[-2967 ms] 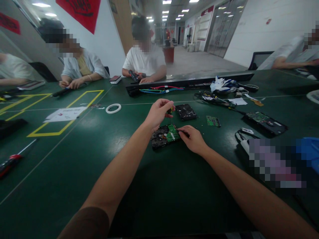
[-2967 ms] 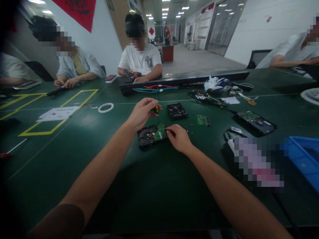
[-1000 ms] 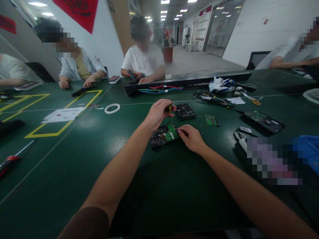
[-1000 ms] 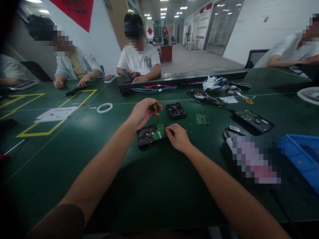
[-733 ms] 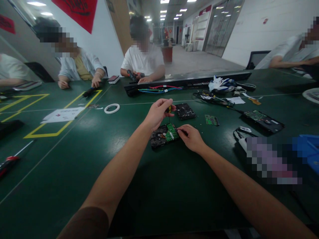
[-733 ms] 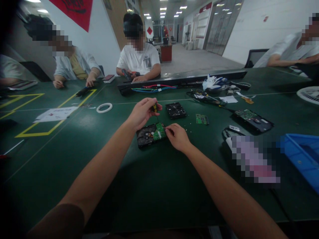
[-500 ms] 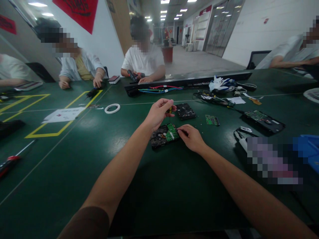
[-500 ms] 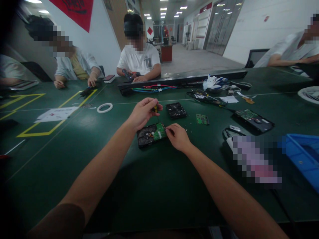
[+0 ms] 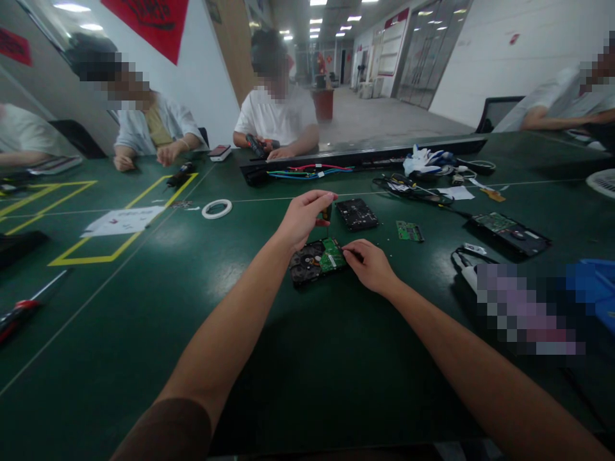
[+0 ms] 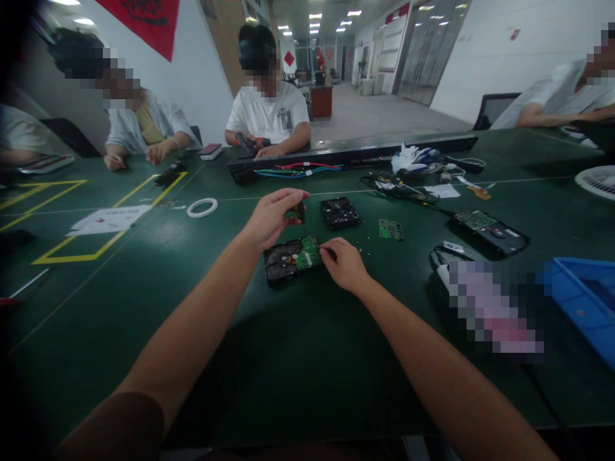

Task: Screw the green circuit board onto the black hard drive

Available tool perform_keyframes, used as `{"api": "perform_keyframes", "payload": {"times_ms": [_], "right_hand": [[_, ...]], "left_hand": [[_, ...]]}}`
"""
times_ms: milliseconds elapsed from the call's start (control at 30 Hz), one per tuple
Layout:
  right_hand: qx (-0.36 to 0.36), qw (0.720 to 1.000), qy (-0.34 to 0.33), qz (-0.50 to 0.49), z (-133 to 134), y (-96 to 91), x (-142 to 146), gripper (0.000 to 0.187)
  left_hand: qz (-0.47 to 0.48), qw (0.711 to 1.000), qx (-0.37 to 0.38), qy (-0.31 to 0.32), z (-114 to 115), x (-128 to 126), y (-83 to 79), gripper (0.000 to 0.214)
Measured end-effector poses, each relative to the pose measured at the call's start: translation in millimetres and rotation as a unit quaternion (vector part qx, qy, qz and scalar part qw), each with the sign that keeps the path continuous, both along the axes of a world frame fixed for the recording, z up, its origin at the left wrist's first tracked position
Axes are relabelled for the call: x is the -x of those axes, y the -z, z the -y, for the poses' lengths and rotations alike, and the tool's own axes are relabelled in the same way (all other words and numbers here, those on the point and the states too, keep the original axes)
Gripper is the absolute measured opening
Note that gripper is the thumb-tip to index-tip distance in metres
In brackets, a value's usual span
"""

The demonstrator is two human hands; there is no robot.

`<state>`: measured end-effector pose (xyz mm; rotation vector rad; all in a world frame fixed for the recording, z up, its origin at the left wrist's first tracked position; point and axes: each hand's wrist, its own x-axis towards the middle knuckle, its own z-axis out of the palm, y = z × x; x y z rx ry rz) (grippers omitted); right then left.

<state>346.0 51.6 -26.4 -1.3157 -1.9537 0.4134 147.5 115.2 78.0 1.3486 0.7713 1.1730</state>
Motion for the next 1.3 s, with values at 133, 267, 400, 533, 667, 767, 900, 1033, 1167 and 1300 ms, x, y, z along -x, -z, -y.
{"api": "perform_keyframes", "payload": {"times_ms": [133,267,400,533,667,767,900,1033,1167,1300], "right_hand": [[-0.007,1.0,-0.003,-0.001,-0.7,1.5,0.0,0.02],[-0.013,1.0,-0.005,-0.001,-0.8,2.1,0.0,0.019],[-0.013,1.0,-0.005,-0.001,0.2,1.2,0.4,0.019],[-0.006,1.0,0.003,0.002,0.9,0.6,1.2,0.02],[0.001,1.0,0.006,0.0,0.6,0.9,1.5,0.02],[0.002,1.0,0.005,0.002,0.3,1.0,1.2,0.02],[-0.002,1.0,0.004,0.006,-0.1,1.4,1.1,0.02],[-0.003,1.0,0.002,0.01,0.0,1.5,1.3,0.02],[0.004,1.0,0.007,0.011,0.4,0.0,1.3,0.021],[0.006,1.0,0.009,0.006,0.2,-0.6,1.2,0.02]], "left_hand": [[0.004,1.0,0.008,0.009,1.0,-0.5,-1.0,0.021],[0.022,0.999,0.031,0.016,2.3,-1.2,-2.9,0.02],[0.042,0.998,0.052,0.017,4.1,-2.0,-4.0,0.021],[0.044,0.998,0.05,0.001,4.8,-2.7,-3.7,0.019],[0.051,0.997,0.05,-0.025,3.8,-3.1,-3.5,0.017],[0.048,0.997,0.049,-0.031,3.6,-3.1,-4.0,0.017],[0.028,0.999,0.026,-0.034,3.6,-2.9,-4.4,0.018],[0.009,0.999,0.006,-0.052,1.5,-2.8,-2.8,0.02],[0.001,0.998,-0.004,-0.062,-0.6,-2.5,-1.7,0.019],[-0.005,0.998,-0.008,-0.055,0.0,-2.3,-2.2,0.02]]}}
